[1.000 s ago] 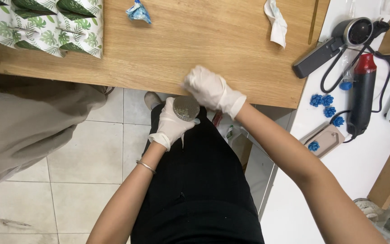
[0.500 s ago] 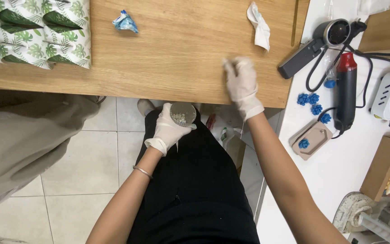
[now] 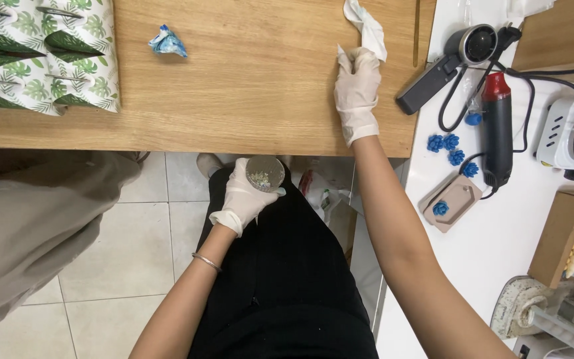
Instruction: Cleaning a workstation and preparing candle molds.
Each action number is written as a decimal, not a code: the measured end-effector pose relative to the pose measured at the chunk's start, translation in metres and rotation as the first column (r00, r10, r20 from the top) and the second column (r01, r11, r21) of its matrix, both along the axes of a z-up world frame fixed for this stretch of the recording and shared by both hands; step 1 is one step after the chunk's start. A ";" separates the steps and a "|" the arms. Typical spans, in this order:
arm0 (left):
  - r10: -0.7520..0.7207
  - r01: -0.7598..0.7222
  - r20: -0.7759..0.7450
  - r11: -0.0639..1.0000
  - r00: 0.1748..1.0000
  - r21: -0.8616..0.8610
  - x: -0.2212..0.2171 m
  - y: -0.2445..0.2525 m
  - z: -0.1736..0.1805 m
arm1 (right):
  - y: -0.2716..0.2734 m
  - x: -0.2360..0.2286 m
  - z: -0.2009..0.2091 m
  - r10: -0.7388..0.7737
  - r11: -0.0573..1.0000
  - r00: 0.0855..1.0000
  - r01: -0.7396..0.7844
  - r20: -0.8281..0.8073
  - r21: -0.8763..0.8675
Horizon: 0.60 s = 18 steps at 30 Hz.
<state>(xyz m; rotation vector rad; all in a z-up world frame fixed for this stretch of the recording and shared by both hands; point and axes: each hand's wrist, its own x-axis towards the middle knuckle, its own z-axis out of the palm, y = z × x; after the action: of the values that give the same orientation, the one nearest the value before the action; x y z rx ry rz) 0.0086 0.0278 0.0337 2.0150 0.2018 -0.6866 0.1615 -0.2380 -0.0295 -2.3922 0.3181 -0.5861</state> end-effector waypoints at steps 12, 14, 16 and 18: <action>0.049 -0.049 -0.012 0.998 0.999 -0.042 -0.001 -0.002 0.001 | 0.038 -0.025 0.019 0.455 0.889 0.888 -0.457 0.062 0.028; 0.062 -0.062 0.009 0.996 0.998 -0.060 -0.003 -0.002 -0.001 | 0.039 -0.026 0.020 0.477 0.878 0.878 -0.478 0.039 0.032; 0.075 -0.072 0.031 0.994 0.997 -0.079 -0.003 -0.001 0.000 | 0.040 -0.029 0.023 0.497 0.867 0.868 -0.497 0.017 0.035; 0.043 -0.042 0.004 0.997 0.999 -0.072 -0.002 -0.002 0.002 | 0.038 -0.032 0.029 0.617 0.787 0.787 -0.616 -0.020 0.043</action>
<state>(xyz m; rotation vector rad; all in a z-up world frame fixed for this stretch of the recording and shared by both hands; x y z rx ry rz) 0.0070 0.0256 0.0358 1.9387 0.2129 -0.6522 0.1290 -0.1999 -0.0008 -2.2834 -0.4405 -0.2247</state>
